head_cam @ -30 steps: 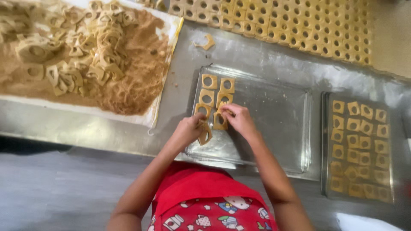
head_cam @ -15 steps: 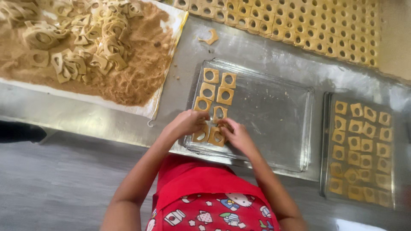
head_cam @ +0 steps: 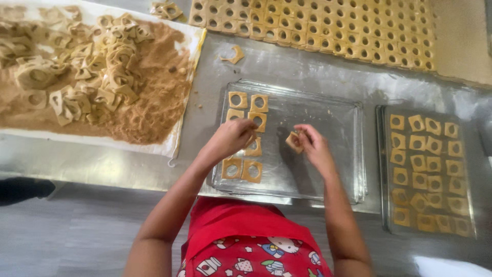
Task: The person picks up square-shaped dough pieces from a pile on a table and places them onto metal trays.
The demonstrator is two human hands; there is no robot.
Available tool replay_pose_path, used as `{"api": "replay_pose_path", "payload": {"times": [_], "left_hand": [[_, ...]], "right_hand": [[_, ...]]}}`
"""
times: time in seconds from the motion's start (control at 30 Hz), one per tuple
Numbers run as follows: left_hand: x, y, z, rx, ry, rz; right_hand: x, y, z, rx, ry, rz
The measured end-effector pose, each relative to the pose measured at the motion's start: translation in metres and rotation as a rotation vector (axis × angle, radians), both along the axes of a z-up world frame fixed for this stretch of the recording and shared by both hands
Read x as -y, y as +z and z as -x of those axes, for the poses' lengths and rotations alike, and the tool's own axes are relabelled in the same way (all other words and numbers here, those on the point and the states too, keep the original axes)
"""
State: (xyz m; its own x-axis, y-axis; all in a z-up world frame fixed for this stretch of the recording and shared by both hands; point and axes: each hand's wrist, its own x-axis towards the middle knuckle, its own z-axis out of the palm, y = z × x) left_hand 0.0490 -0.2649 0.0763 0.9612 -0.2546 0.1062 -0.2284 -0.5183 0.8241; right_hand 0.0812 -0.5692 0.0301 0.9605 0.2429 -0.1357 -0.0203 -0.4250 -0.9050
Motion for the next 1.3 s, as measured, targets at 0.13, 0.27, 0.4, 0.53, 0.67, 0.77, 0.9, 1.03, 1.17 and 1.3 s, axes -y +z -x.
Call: {"api": "replay_pose_path", "payload": {"times": [0.13,0.27,0.4,0.53,0.67,0.77,0.9,1.03,1.17,1.3], "left_hand": [[0.049,-0.02,-0.061,0.001,-0.029,0.146],[0.088,-0.064,-0.122,-0.176,0.012,0.318],[0.094,-0.096,-0.148,0.044,0.221,-0.044],[0.089,-0.075,-0.132,0.161,0.213,-0.022],[0.09,-0.049,-0.112,-0.146,-0.053,0.193],[0.093,-0.059,-0.097,-0.284,0.027,-0.072],[0.107,-0.096,-0.07,0.052,0.041,-0.513],[0.111,-0.115,-0.04,0.111,-0.023,-0.494],[0.105,-0.11,-0.042,0.17,0.011,-0.483],[0.111,-0.119,-0.085,0.231,0.111,-0.334]], "right_hand": [[0.026,-0.023,-0.058,0.103,-0.004,-0.046],[0.029,-0.073,-0.113,0.244,-0.019,-0.278],[0.031,-0.074,-0.123,0.377,-0.16,0.241],[0.044,-0.037,-0.102,0.254,-0.149,0.215],[0.049,-0.038,-0.089,-0.048,0.069,-0.092],[0.037,-0.059,-0.081,0.245,0.137,0.066],[0.028,-0.051,-0.055,0.396,0.12,0.348],[0.022,-0.042,-0.043,0.363,0.205,0.303],[0.031,-0.048,-0.064,0.27,0.298,0.225],[0.039,-0.067,-0.11,0.388,0.092,0.25]]}}
